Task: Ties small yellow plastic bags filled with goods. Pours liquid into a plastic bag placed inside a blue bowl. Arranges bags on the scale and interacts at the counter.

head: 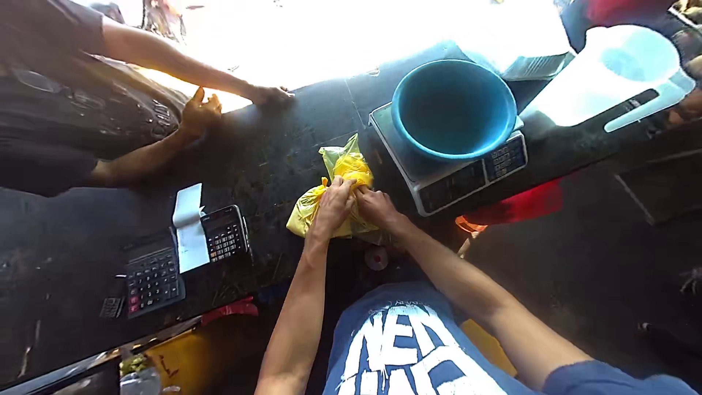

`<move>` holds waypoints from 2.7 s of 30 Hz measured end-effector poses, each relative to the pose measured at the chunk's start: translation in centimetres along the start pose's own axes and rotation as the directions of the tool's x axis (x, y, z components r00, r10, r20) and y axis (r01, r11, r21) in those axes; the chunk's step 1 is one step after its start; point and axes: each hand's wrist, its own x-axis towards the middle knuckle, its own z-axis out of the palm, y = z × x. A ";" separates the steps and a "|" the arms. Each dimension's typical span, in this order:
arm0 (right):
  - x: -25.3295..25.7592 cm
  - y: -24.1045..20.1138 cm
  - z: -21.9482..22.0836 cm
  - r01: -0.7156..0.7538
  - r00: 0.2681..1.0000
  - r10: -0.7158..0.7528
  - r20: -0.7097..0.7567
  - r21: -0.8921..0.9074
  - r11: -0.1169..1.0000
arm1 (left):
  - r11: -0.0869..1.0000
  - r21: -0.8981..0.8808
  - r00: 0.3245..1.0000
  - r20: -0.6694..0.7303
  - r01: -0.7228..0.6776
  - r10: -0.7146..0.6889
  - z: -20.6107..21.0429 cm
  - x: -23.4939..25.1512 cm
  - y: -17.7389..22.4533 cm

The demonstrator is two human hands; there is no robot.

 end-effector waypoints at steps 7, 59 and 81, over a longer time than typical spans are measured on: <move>-0.1 0.9 -2.1 0.176 0.984 -0.176 -0.033 0.000 0.984 | 0.989 0.037 0.978 -0.153 0.146 -0.139 1.6 -0.6 0.0; -19.4 30.7 -30.2 0.464 0.750 -0.048 -0.660 0.473 0.749 | 0.452 -0.832 0.936 -0.350 -0.321 0.020 -1.2 8.8 25.1; -13.1 21.1 -27.2 0.306 0.846 -0.519 0.125 0.683 0.663 | 0.621 -0.731 0.945 -0.325 -0.282 0.046 -5.3 8.4 23.7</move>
